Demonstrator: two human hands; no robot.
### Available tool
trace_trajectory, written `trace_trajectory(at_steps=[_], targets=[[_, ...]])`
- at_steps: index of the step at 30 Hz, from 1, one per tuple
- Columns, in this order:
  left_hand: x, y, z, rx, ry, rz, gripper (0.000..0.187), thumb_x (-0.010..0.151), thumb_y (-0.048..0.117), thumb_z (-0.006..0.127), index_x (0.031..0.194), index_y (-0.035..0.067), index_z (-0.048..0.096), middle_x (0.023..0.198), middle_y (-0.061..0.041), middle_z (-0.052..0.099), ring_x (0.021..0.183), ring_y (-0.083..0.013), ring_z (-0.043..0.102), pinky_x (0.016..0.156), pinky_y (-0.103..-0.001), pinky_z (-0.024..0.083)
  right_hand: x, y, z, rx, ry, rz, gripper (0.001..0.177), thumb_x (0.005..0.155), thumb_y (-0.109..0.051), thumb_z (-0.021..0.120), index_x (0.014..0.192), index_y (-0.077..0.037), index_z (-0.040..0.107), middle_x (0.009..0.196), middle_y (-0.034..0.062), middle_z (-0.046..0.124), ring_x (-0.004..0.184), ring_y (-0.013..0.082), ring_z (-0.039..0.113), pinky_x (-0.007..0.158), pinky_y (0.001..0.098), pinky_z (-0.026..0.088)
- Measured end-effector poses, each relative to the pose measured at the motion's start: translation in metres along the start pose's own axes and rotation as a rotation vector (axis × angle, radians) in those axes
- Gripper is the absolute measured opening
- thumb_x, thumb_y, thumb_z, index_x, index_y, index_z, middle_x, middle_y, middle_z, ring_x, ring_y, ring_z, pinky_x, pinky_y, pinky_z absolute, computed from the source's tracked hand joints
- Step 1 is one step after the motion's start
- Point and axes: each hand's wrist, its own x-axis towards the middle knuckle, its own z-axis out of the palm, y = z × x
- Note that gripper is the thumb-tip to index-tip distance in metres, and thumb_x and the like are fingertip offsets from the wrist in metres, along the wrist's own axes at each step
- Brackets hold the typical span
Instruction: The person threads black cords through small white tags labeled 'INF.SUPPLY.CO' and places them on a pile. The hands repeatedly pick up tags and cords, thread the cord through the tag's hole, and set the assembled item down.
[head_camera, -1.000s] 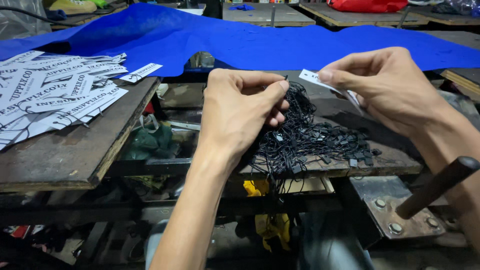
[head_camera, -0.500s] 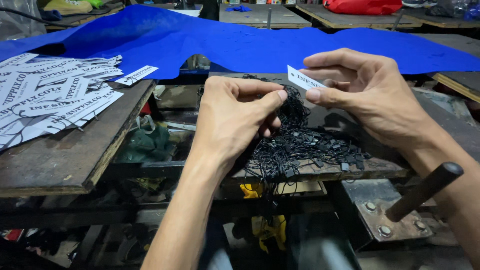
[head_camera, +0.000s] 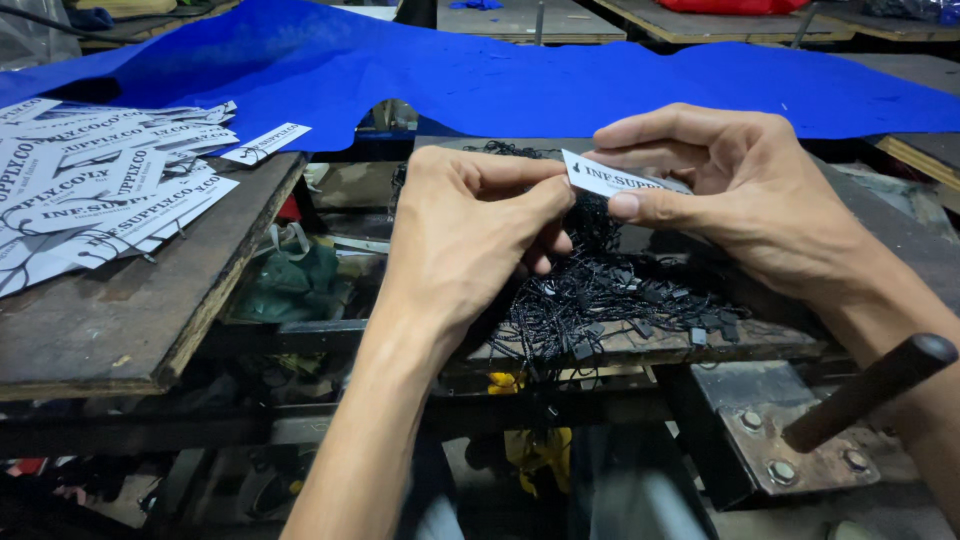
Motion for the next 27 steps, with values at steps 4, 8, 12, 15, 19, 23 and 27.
trace_trajectory(at_steps=[4,8,12,15,19,23,27], targets=[[0.002,-0.004,0.001,-0.048,0.017,0.032,0.023,0.084,0.006,0.072,0.102,-0.004,0.084,0.073,-0.013,0.08,0.052,-0.0092,0.067,0.043,-0.017,0.055,0.0,0.001,0.0,-0.027,0.002,0.001,0.05,0.076,-0.003,0.076,0.125,0.0,0.068,0.117,0.0132,0.079,0.107,0.0167,0.075,0.088,0.0239,0.061],[0.001,0.001,0.0,0.056,0.044,-0.007,0.024,0.083,0.012,0.072,0.101,0.004,0.086,0.074,-0.009,0.083,0.048,-0.0082,0.07,0.043,-0.015,0.052,0.001,0.005,0.0,0.018,-0.021,-0.02,0.047,0.076,0.001,0.077,0.123,0.002,0.068,0.114,0.0146,0.079,0.103,0.0169,0.074,0.078,0.0246,0.062],[0.001,0.002,0.0,0.037,0.033,-0.017,0.023,0.084,0.012,0.073,0.1,0.0,0.085,0.078,-0.012,0.085,0.053,-0.0093,0.074,0.046,-0.015,0.054,0.001,0.001,0.001,-0.058,0.003,-0.021,0.05,0.074,-0.001,0.078,0.124,0.001,0.069,0.114,0.0134,0.079,0.106,0.0172,0.075,0.082,0.0245,0.063],[0.0,0.007,0.002,0.061,0.045,-0.051,0.026,0.081,0.012,0.07,0.098,0.0,0.086,0.068,-0.011,0.081,0.054,-0.0084,0.075,0.051,-0.016,0.057,0.001,0.003,0.001,-0.092,0.003,-0.055,0.049,0.074,0.001,0.079,0.122,0.001,0.069,0.116,0.0132,0.079,0.108,0.0174,0.076,0.084,0.0234,0.064],[-0.005,0.023,0.004,0.166,0.082,-0.189,0.037,0.075,0.014,0.061,0.098,0.006,0.089,0.059,-0.008,0.077,0.047,-0.0041,0.054,0.049,-0.017,0.043,0.002,0.008,-0.001,-0.154,0.015,-0.108,0.05,0.073,0.002,0.082,0.121,0.001,0.069,0.114,0.012,0.077,0.108,0.0163,0.075,0.08,0.0223,0.063],[-0.008,0.031,0.003,0.247,0.083,-0.255,0.034,0.073,0.023,0.063,0.088,0.011,0.09,0.058,-0.006,0.076,0.044,-0.0027,0.045,0.05,-0.019,0.037,0.002,0.008,-0.002,-0.271,-0.001,-0.193,0.051,0.073,-0.003,0.083,0.121,0.0,0.068,0.117,0.0107,0.075,0.11,0.0169,0.072,0.102,0.0252,0.059],[-0.001,0.01,0.001,0.185,0.075,-0.125,0.02,0.078,0.026,0.081,0.078,0.006,0.086,0.059,-0.006,0.078,0.049,-0.0074,0.071,0.058,-0.016,0.057,0.002,0.008,0.0,-0.274,-0.016,-0.196,0.049,0.073,-0.003,0.083,0.12,0.0,0.069,0.114,0.0113,0.076,0.111,0.0185,0.074,0.107,0.0267,0.06]])
